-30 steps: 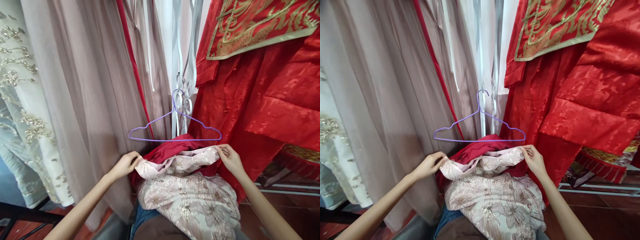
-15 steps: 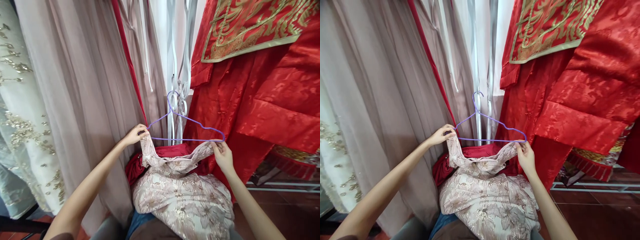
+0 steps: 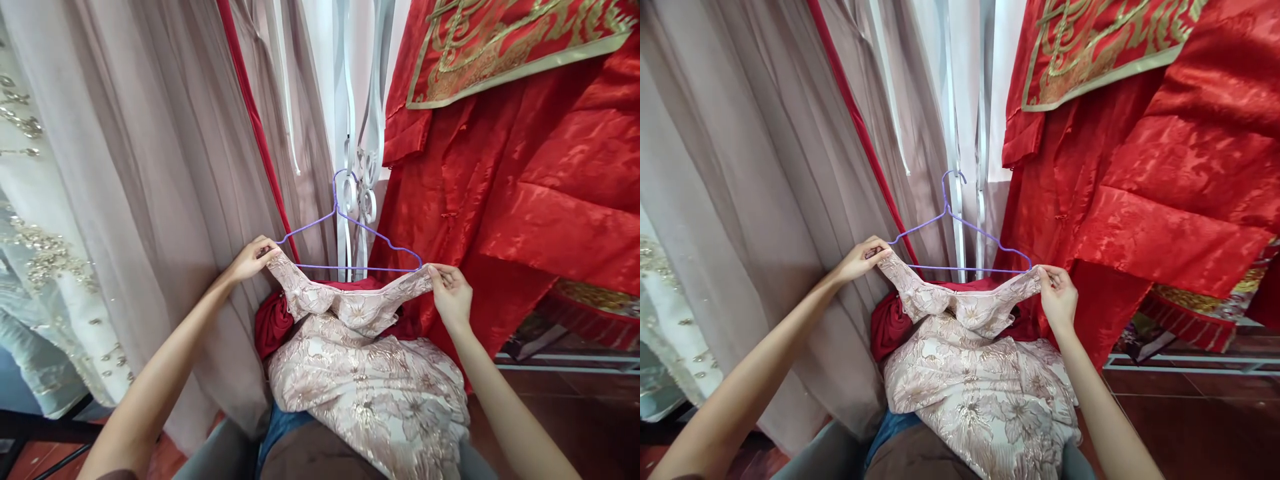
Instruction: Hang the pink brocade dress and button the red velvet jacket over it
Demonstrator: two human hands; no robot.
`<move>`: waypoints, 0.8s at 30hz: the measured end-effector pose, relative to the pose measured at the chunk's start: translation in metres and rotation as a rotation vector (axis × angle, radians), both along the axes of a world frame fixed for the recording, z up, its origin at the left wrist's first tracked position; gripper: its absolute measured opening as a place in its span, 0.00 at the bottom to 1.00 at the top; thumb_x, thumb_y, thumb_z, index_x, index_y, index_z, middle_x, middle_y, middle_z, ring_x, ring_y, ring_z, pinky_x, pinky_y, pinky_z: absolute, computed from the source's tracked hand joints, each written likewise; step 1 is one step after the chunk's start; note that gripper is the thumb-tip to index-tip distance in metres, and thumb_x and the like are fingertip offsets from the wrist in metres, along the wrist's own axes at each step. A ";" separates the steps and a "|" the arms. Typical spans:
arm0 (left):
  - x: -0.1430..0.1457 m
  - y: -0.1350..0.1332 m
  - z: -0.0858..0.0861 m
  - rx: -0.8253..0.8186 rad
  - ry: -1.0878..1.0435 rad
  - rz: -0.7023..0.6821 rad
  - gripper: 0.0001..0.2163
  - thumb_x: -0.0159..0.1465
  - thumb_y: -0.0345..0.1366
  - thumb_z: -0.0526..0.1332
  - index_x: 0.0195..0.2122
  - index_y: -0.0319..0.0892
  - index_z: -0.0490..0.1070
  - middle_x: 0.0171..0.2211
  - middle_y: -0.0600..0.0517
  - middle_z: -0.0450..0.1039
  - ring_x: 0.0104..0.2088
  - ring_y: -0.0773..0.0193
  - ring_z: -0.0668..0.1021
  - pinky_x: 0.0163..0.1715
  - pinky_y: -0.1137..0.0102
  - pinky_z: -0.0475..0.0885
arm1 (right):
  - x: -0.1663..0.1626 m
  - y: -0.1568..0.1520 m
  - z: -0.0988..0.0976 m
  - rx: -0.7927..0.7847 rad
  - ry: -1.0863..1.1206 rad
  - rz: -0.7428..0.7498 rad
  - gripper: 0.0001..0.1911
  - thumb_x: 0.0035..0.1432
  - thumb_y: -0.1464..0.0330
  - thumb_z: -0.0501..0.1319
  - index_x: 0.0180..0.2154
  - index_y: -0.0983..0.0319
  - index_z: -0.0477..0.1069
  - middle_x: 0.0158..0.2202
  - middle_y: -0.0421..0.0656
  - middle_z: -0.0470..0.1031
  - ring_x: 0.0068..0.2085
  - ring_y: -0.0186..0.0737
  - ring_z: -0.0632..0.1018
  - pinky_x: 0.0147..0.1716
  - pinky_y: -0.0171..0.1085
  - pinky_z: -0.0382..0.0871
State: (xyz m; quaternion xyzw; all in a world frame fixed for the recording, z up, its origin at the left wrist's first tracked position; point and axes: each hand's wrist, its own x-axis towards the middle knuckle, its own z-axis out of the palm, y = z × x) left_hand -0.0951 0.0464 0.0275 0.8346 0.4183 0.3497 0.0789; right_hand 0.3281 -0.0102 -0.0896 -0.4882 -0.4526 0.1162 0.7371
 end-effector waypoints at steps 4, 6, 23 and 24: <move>0.002 -0.002 -0.002 0.006 -0.020 0.006 0.17 0.60 0.51 0.56 0.29 0.41 0.71 0.30 0.53 0.66 0.30 0.66 0.69 0.34 0.71 0.66 | -0.012 0.013 0.028 0.049 -0.101 -0.009 0.15 0.52 0.56 0.63 0.35 0.61 0.74 0.35 0.46 0.79 0.37 0.43 0.79 0.39 0.41 0.73; 0.001 -0.002 -0.004 0.022 -0.033 0.029 0.17 0.60 0.50 0.56 0.29 0.41 0.70 0.30 0.52 0.66 0.30 0.66 0.69 0.34 0.71 0.66 | -0.025 0.020 0.044 0.058 -0.178 0.009 0.14 0.54 0.57 0.62 0.36 0.61 0.74 0.36 0.46 0.79 0.38 0.43 0.80 0.40 0.41 0.73; -0.016 -0.046 -0.081 0.212 -0.628 0.469 0.13 0.63 0.47 0.55 0.36 0.43 0.68 0.39 0.50 0.73 0.43 0.62 0.76 0.47 0.67 0.70 | -0.039 0.051 0.052 -0.087 -0.802 -0.089 0.20 0.61 0.53 0.52 0.35 0.58 0.76 0.30 0.45 0.75 0.34 0.45 0.71 0.37 0.40 0.64; -0.018 -0.046 -0.083 0.177 -0.667 0.484 0.13 0.62 0.47 0.55 0.36 0.43 0.69 0.36 0.50 0.74 0.40 0.62 0.77 0.44 0.68 0.71 | -0.039 0.051 0.051 -0.075 -0.795 -0.088 0.20 0.61 0.52 0.52 0.35 0.58 0.76 0.30 0.45 0.75 0.34 0.45 0.71 0.37 0.40 0.64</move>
